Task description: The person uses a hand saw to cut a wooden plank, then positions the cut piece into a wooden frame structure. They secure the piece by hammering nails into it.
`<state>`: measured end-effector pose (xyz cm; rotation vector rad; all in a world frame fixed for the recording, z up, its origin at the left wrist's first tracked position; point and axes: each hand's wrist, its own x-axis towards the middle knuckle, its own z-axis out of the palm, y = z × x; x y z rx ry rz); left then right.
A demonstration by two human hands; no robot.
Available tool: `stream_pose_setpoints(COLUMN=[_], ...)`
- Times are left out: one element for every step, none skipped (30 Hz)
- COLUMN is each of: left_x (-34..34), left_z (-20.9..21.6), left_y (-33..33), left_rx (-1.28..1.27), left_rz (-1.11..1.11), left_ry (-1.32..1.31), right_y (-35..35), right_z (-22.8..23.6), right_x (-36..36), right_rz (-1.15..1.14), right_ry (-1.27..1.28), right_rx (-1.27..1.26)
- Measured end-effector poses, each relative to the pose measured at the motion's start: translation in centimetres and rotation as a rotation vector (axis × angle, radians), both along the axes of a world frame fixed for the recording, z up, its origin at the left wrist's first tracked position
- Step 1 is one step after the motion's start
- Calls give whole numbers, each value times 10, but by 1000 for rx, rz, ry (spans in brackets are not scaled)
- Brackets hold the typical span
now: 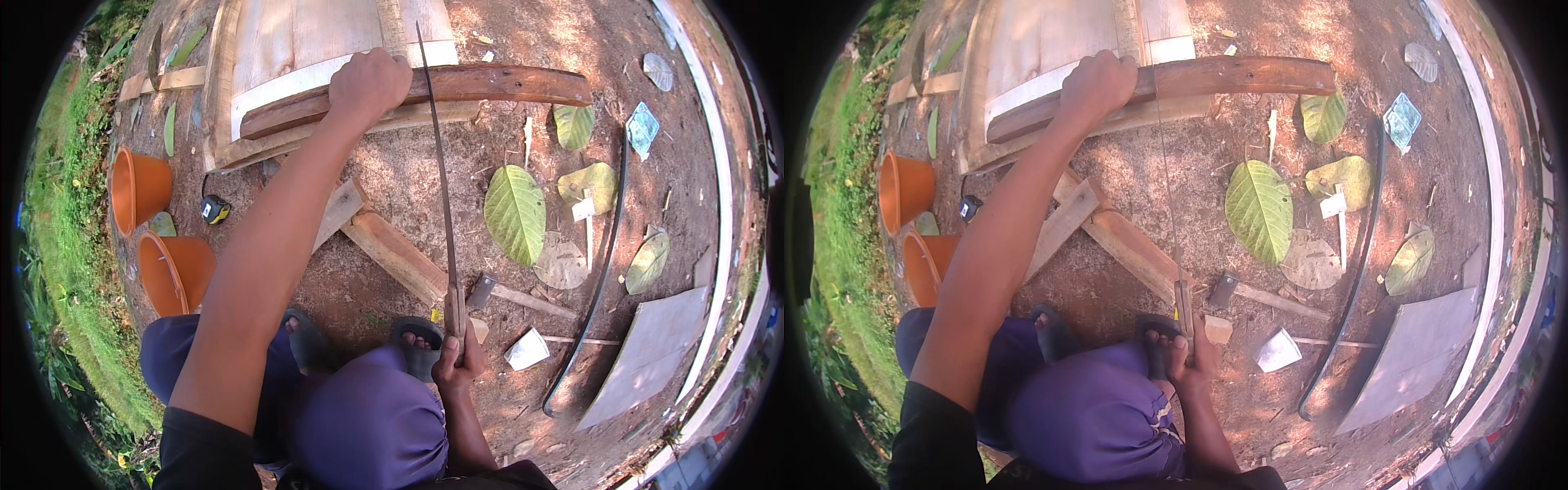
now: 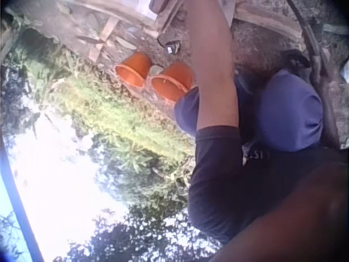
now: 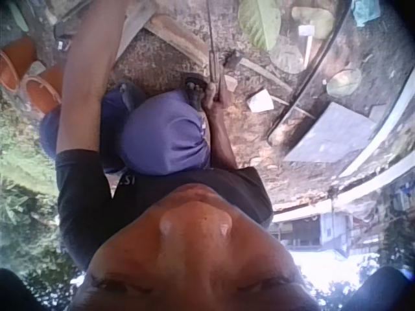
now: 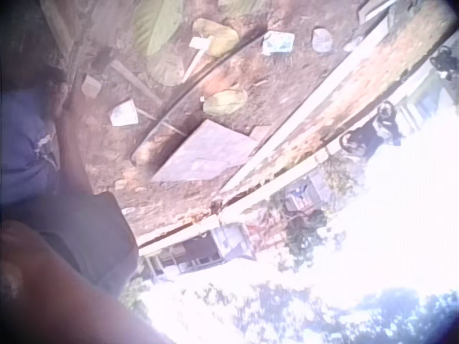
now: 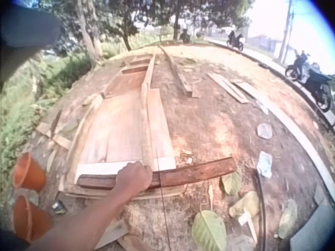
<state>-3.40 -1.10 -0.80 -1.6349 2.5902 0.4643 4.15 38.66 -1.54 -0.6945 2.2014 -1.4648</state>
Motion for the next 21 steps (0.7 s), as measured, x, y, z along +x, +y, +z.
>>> stream_pose_setpoints(left_x=[0, 5, 3, 0, -3, -1, 3, 8, 11, 6, -3, -3, -1, 0, 2, -1, -2, 1, 3, 4, 6], left_z=[4, 0, 2, 4, 5, 3, 0, -5, -5, -1, 6, 6, 6, 6, 8, 11, 8, 5, 4, 3, 2], left_y=[3, 8, 5, 2, -1, -5, -7, -2, -3, -4, -2, -1, -1, -1, -1, -2, 0, 4, 4, 1, -2], left_rx=[105, 117, 106, 91, 90, 97, 105, 91, 57, 20, 72, 88, 105, 122, 146, 116, 91, 80, 91, 102, 114], left_rz=[15, 9, -3, -13, -29, -42, -56, -31, -2, 17, 31, 22, 14, 6, 16, 4, -3, -8, -2, 4, 15], left_ry=[2, -5, 13, 29, 49, 54, 60, 37, 25, 32, 28, 21, 14, 8, 21, 46, 65, 68, 71, 73, 70], right_y=[-6, -16, -51, -91, -113, -110, -104, -95, -62, -20, -12, -6, -5, -14, -22, -61, -99, -120, -114, -102, -91], right_z=[0, -1, -6, -7, -7, -7, -6, -4, -8, -4, -3, 11, 20, 20, 33, 35, 36, 36, 34, 32, 28], right_x=[-1, -3, -16, -35, -45, -41, -38, -34, -17, -4, -4, -1, 1, -3, -4, -23, -43, -52, -50, -46, -40], right_rz=[-6, -11, -69, -54, -37, -41, -47, -53, -53, -31, -33, -27, -32, -37, -41, -50, -47, -42, -31, -20, -4], right_ry=[3, 6, 29, 41, 45, 40, 35, 31, 57, 42, 44, 21, 7, -14, -44, -64, -108, -168, -111, -55, -5], right_rx=[29, 59, 2, -2, -6, -2, 2, 6, 4, -48, -80, -93, -84, -54, 0, 50, 64, 91, 89, 87, 86])
